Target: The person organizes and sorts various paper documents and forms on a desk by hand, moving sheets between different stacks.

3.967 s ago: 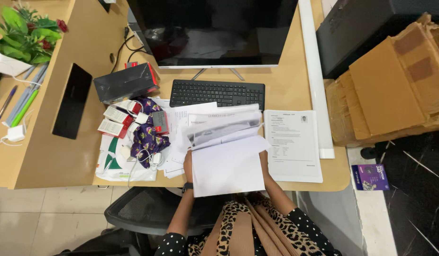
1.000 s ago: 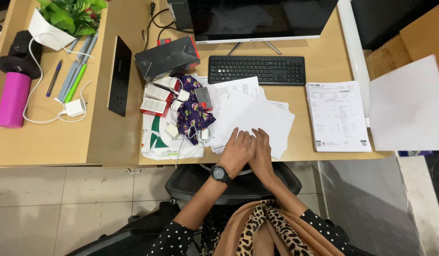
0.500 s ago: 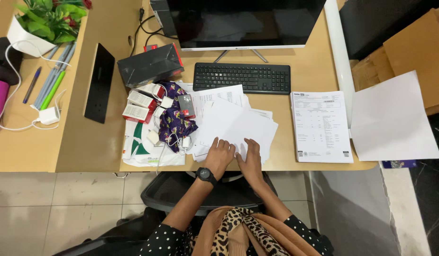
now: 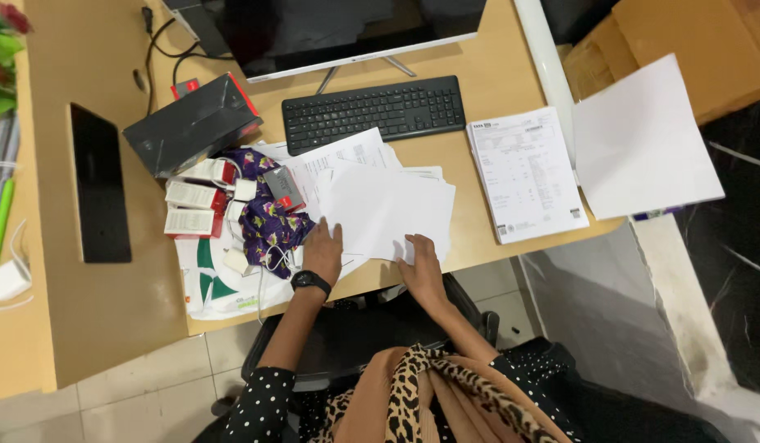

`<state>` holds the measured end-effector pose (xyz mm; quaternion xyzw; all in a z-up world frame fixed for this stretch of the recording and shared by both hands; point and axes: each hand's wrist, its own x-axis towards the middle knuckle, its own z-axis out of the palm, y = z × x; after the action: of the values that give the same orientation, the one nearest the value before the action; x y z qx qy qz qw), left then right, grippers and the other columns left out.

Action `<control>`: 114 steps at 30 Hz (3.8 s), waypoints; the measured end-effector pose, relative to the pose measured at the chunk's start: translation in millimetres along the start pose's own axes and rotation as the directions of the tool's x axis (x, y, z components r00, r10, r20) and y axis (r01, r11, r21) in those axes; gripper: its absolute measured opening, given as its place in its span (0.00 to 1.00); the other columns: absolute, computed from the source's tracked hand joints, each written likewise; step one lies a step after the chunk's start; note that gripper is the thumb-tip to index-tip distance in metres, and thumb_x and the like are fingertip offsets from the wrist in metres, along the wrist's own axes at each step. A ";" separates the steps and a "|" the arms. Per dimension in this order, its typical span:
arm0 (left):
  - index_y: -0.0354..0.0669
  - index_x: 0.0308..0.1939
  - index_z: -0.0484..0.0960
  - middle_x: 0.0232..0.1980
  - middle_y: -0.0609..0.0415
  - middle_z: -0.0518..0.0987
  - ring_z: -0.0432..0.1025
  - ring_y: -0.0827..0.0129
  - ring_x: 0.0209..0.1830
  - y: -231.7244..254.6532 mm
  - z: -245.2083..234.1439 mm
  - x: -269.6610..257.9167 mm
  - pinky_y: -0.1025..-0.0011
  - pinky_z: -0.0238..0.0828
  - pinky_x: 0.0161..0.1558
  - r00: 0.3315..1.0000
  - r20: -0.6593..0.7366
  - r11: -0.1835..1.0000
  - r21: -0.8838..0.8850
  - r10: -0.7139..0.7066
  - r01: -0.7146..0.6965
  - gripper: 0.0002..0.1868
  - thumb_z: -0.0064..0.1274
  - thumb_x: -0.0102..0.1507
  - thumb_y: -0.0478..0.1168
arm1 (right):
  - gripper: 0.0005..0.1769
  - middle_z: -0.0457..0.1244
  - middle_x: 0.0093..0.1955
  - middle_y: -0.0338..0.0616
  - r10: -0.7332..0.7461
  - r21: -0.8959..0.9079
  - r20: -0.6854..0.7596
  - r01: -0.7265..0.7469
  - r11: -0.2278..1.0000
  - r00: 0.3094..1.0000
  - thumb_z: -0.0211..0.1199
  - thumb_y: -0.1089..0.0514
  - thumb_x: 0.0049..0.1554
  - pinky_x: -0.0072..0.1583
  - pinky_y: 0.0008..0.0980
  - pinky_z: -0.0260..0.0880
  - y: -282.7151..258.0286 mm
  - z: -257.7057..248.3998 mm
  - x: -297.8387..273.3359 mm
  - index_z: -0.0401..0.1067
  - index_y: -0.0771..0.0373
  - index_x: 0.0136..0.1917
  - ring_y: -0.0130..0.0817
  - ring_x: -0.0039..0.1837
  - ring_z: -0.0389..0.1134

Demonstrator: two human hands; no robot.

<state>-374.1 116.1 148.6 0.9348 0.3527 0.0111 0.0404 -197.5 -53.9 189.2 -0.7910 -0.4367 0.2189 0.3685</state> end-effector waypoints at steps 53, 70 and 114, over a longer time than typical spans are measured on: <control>0.51 0.78 0.47 0.69 0.27 0.57 0.63 0.35 0.62 281.1 69.5 160.0 0.50 0.74 0.52 0.941 0.254 0.860 -0.403 -0.223 0.312 0.48 0.60 0.60 0.45 | 0.26 0.66 0.56 0.44 -0.018 -0.020 -0.461 0.010 1.000 0.887 0.62 0.76 0.50 0.63 0.38 0.67 184.5 -274.3 42.4 0.81 0.53 0.56 0.43 0.60 0.66; 0.58 0.80 0.44 0.61 0.35 0.66 0.67 0.40 0.57 275.3 75.8 155.1 0.50 0.71 0.55 0.912 0.351 0.849 -0.398 -0.210 0.348 0.52 0.63 0.60 0.45 | 0.42 0.54 0.74 0.56 -0.031 -0.381 -0.019 0.022 0.924 0.999 0.62 0.76 0.42 0.71 0.47 0.52 201.5 -204.2 60.5 0.69 0.55 0.70 0.51 0.74 0.54; 0.17 0.73 0.49 0.74 0.24 0.59 0.56 0.42 0.76 326.4 181.0 229.6 0.61 0.50 0.74 0.889 0.282 0.327 -0.854 -0.361 0.405 0.45 0.53 0.66 0.48 | 0.54 0.49 0.78 0.63 0.234 -0.221 -0.314 -0.311 0.924 0.920 0.76 0.49 0.46 0.72 0.52 0.54 306.5 -233.3 94.1 0.54 0.72 0.76 0.59 0.76 0.51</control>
<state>22.2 11.3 -6.3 0.6572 0.5004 0.1675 0.5382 169.9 -171.5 97.2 -0.9097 -0.2899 0.0928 0.2826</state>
